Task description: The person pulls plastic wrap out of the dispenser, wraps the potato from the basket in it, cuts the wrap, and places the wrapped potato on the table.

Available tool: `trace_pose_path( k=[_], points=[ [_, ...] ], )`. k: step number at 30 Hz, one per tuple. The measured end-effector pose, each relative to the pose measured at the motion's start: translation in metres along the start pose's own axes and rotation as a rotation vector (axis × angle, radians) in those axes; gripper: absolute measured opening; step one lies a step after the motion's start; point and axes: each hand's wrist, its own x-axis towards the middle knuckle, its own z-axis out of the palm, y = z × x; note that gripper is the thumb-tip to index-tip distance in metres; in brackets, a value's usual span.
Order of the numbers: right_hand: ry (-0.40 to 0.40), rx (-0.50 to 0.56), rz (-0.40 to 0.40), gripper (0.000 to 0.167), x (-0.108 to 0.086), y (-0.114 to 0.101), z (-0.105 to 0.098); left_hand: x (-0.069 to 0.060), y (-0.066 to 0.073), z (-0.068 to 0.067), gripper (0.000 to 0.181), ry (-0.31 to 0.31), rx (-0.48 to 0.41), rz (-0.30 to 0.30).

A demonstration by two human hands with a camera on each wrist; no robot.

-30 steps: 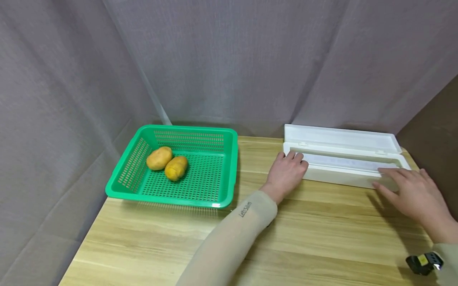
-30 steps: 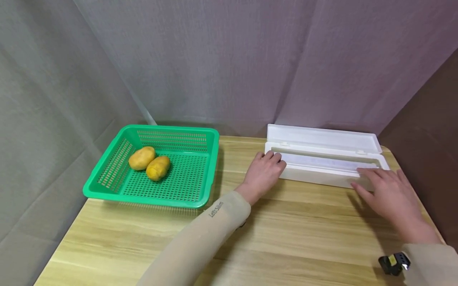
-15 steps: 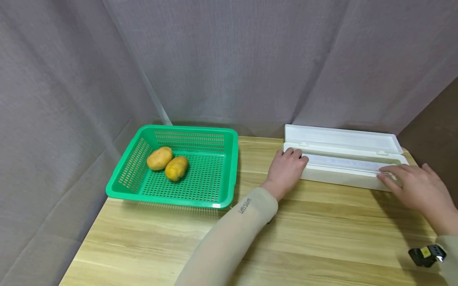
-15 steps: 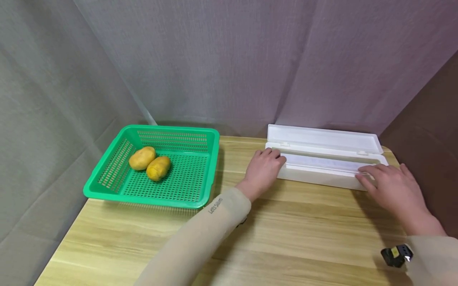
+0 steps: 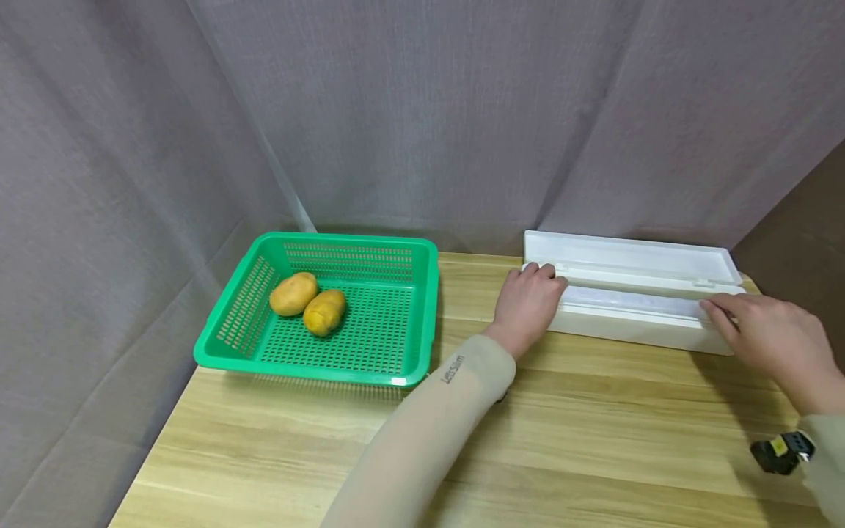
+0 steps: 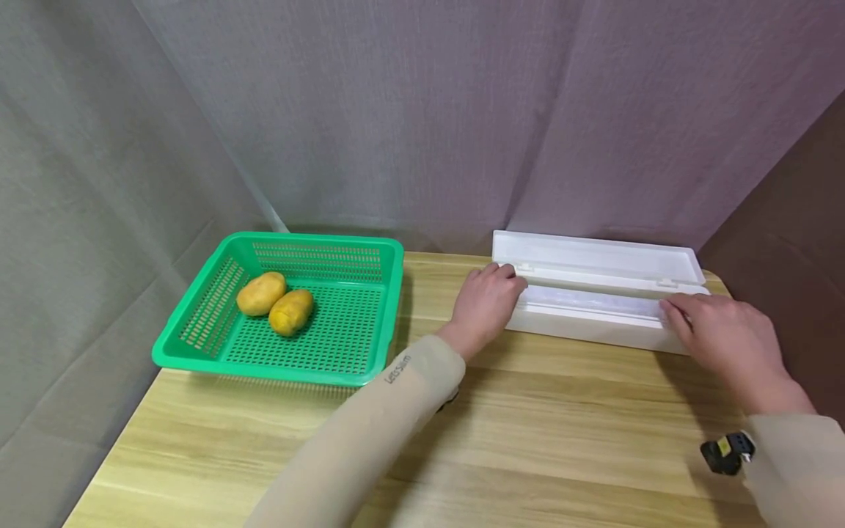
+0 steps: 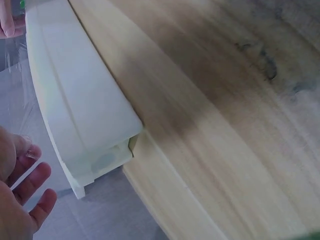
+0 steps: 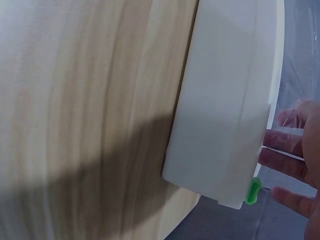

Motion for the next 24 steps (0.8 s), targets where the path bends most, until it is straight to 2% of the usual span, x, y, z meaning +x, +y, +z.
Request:
trace_pose_path(
  k=[3,5,14,24],
  points=[
    [-0.072,-0.016,0.055,0.022,0.004,0.001,-0.005,0.004,-0.001,-0.002,0.032,0.006,0.000,-0.003],
    [-0.089,-0.024,0.070,0.023,0.007,0.002,-0.007,0.007,-0.002,-0.005,0.033,0.017,0.002,-0.008],
    [-0.055,-0.037,0.051,0.023,0.018,0.006,-0.015,0.019,-0.008,-0.017,0.033,-0.012,-0.047,-0.041],
    [-0.062,-0.047,0.042,0.022,0.025,0.006,-0.027,0.031,-0.017,-0.029,0.033,-0.017,-0.067,-0.036]
  ],
)
